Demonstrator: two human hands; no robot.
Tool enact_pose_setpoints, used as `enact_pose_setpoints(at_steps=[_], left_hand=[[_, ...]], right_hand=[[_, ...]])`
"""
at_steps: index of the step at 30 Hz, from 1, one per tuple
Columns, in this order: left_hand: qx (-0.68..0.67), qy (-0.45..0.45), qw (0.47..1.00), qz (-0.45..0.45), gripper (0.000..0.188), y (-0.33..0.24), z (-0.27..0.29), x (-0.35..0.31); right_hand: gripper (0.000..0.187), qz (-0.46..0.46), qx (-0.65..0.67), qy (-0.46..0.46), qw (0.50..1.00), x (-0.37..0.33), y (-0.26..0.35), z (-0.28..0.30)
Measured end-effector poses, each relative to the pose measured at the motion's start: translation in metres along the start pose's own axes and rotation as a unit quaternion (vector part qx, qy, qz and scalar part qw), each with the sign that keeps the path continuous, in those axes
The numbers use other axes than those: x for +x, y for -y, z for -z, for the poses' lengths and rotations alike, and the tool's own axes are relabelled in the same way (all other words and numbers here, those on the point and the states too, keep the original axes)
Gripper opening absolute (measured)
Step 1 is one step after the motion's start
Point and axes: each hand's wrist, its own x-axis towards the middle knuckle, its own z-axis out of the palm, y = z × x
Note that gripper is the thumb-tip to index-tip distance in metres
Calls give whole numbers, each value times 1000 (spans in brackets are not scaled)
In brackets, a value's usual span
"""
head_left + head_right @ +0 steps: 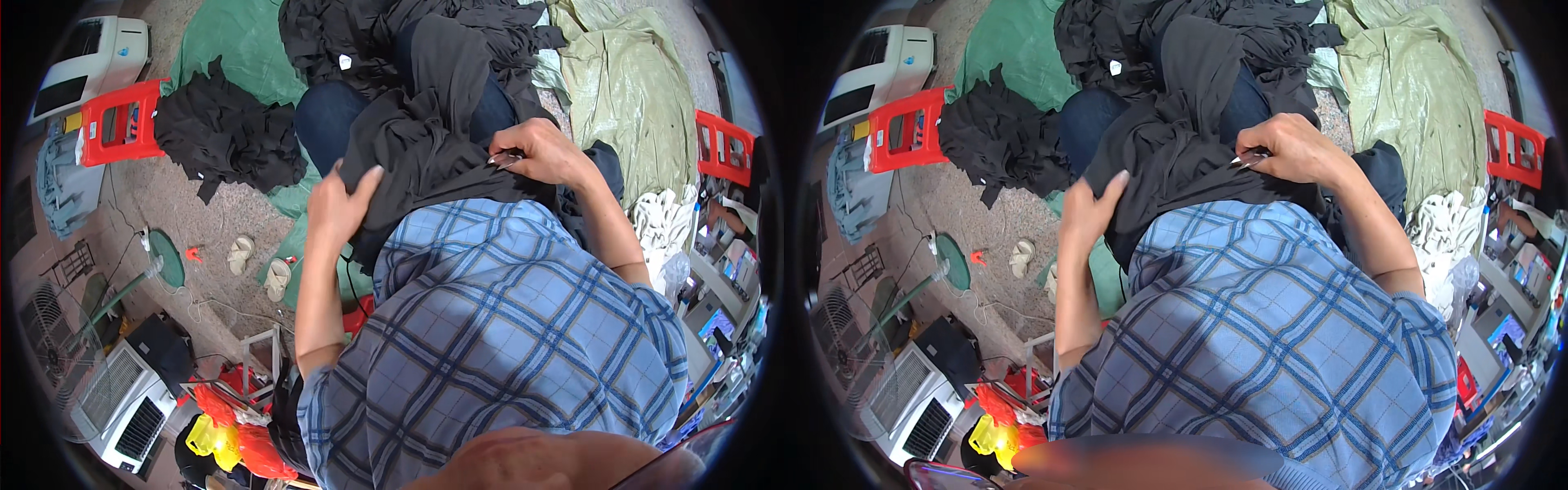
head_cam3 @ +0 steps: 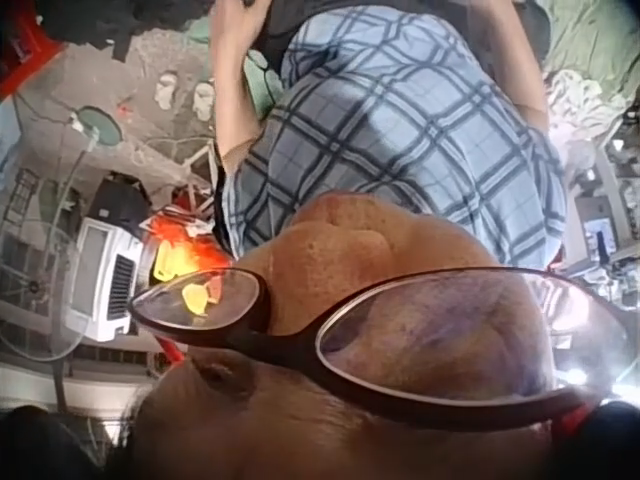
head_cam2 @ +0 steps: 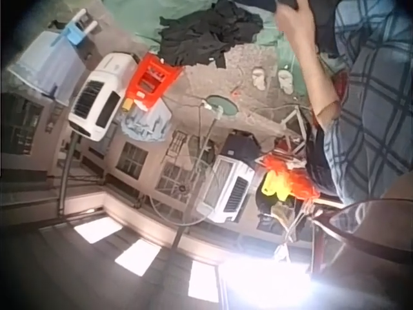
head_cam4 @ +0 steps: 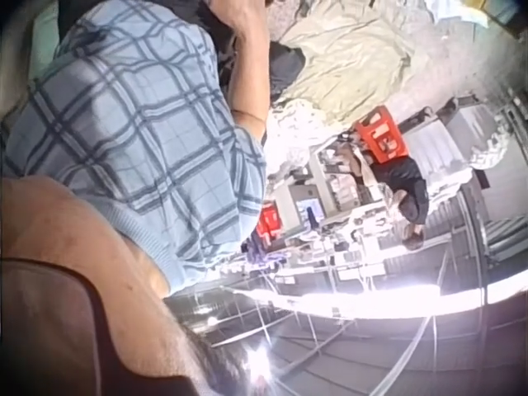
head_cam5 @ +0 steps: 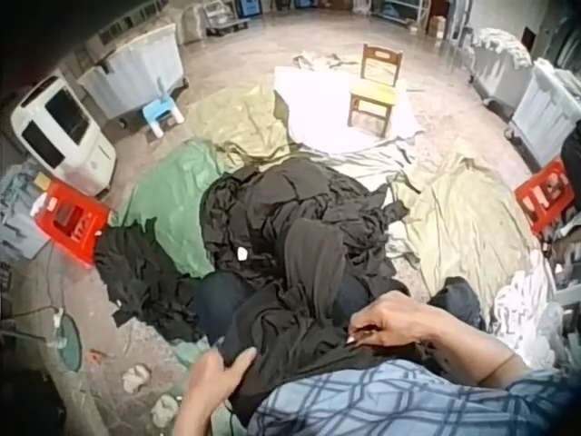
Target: Trimming excess threads and small white labels from black garment pieces using small snips.
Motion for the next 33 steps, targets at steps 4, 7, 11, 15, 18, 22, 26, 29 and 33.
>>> enact_pose_setpoints(at_steps=[4,7,11,15,18,22,26,29,33], left_hand=[[65,-121,964,-227,27,-9,6,54],[20,-82,935,-345,26,-22,4,92],[-11,39,965,-258,33,-38,-34,125],[11,88,977,-194,30,-46,-32,127],[24,14,985,-170,24,-42,-7,127],[-43,26,976,-210,33,-32,27,129],[6,177,962,-209,36,4,17,130],[-14,168,971,-167,24,9,26,134],[189,-182,946,-190,20,17,140,145]], right_hand=[[15,-17,-7,-3,1000,2,-1,-7],[15,-26,-3,-3,1000,3,-1,-9],[15,-40,3,1,999,5,-5,-11],[12,-51,14,-8,999,2,-4,-10],[10,-71,63,-11,995,4,-6,-10],[9,-92,101,11,991,10,-6,-6],[9,-96,113,56,987,18,1,-2],[8,-106,160,41,980,10,-1,1],[11,-104,277,-410,862,-11,-35,12]])
